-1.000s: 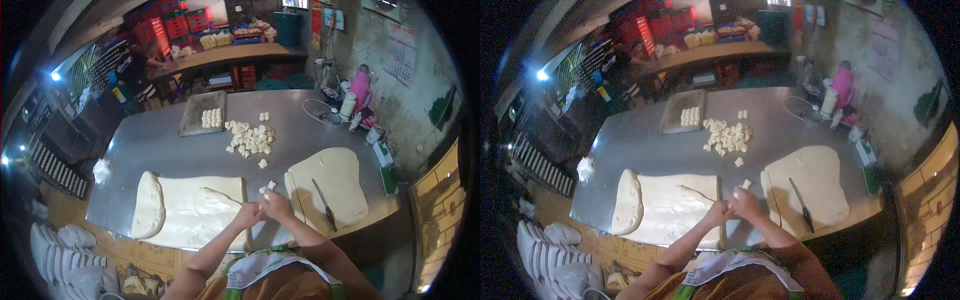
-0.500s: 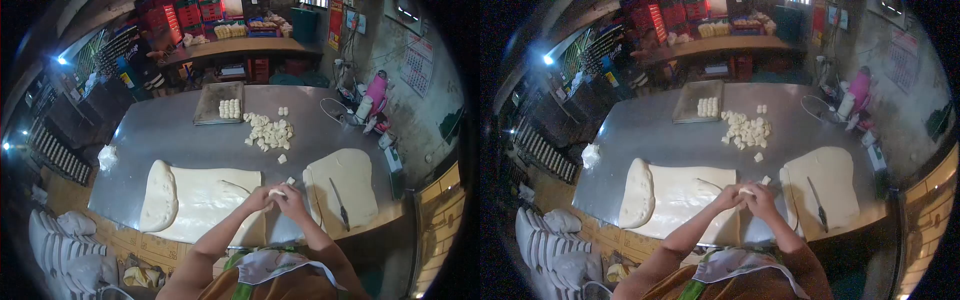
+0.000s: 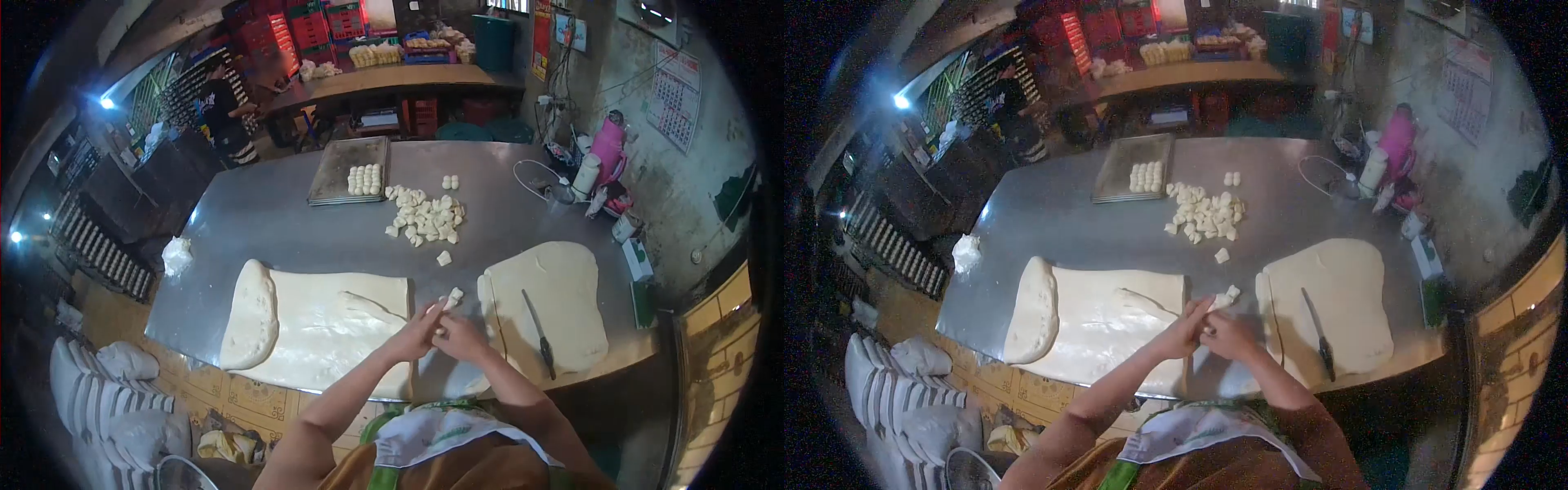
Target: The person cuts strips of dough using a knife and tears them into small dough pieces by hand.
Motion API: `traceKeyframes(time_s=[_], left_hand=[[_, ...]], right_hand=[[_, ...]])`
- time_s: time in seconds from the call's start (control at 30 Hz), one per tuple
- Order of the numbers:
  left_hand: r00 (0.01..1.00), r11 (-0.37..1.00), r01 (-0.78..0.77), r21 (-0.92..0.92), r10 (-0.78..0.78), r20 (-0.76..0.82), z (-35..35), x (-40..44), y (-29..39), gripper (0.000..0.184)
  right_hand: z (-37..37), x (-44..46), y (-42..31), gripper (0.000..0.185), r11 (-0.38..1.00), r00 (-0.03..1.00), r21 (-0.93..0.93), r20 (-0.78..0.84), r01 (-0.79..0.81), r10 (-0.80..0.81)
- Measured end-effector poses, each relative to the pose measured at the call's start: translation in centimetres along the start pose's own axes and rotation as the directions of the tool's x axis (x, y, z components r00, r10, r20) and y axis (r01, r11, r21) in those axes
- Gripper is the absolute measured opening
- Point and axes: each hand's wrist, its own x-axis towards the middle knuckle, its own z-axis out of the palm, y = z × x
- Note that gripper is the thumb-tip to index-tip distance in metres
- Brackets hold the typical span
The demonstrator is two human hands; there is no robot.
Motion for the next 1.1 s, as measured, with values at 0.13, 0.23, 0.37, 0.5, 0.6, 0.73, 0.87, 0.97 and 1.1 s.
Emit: traceKeyframes(time_s=[0.13,0.23,0.37,0.5,0.6,0.73,0.87,0.97,1.1], left_hand=[[0.938,0.930,0.343,-0.134,-0.332,0.097,-0.1,0.1,0.8,0.036],[0.833,0.882,0.467,0.061,-0.462,0.305,0.3,-0.1,1.0,0.038],[0.839,0.948,0.102,0.301,-0.244,0.486,1.1,-1.6,1.6,0.043],[0.956,0.996,0.091,0.012,-0.091,0.278,-0.5,-2.5,-1.4,0.048],[0.988,0.990,0.017,0.141,-0.038,0.149,-0.5,-0.6,-4.2,0.041],[0.991,0.984,0.050,-0.171,-0.027,0.134,-1.9,0.5,-2.7,0.044],[0.802,0.911,0.411,-0.027,-0.347,0.487,-0.2,-1.7,-7.6,0.060],[0.800,0.987,-0.028,-0.155,0.115,0.588,-2.9,-1.7,-2.9,0.060],[0.822,0.951,0.309,-0.024,-0.254,0.510,-4.5,-0.3,-4.2,0.046]], right_hand=[[-0.2,-0.3,-1.0,0.038,0.957,0.979,0.236,-0.152,0.166,-0.132],[0.9,0.3,1.1,0.033,0.990,0.967,0.137,-0.247,-0.032,0.065],[1.3,1.2,6.2,0.034,0.909,0.927,-0.209,0.028,-0.362,0.375],[2.7,-0.4,5.1,0.037,0.989,0.935,-0.144,-0.353,-0.026,-0.027],[1.3,-0.2,0.5,0.038,0.993,0.999,0.117,0.038,-0.011,0.007],[1.5,1.3,-2.6,0.038,0.942,0.981,0.335,-0.189,0.025,0.042],[3.1,2.1,-1.1,0.038,0.928,0.908,-0.033,-0.222,-0.372,0.356],[2.7,1.3,2.3,0.038,0.822,0.853,-0.230,-0.097,-0.521,0.513],[4.8,0.0,2.9,0.037,0.910,0.912,-0.261,-0.344,-0.322,0.224]])
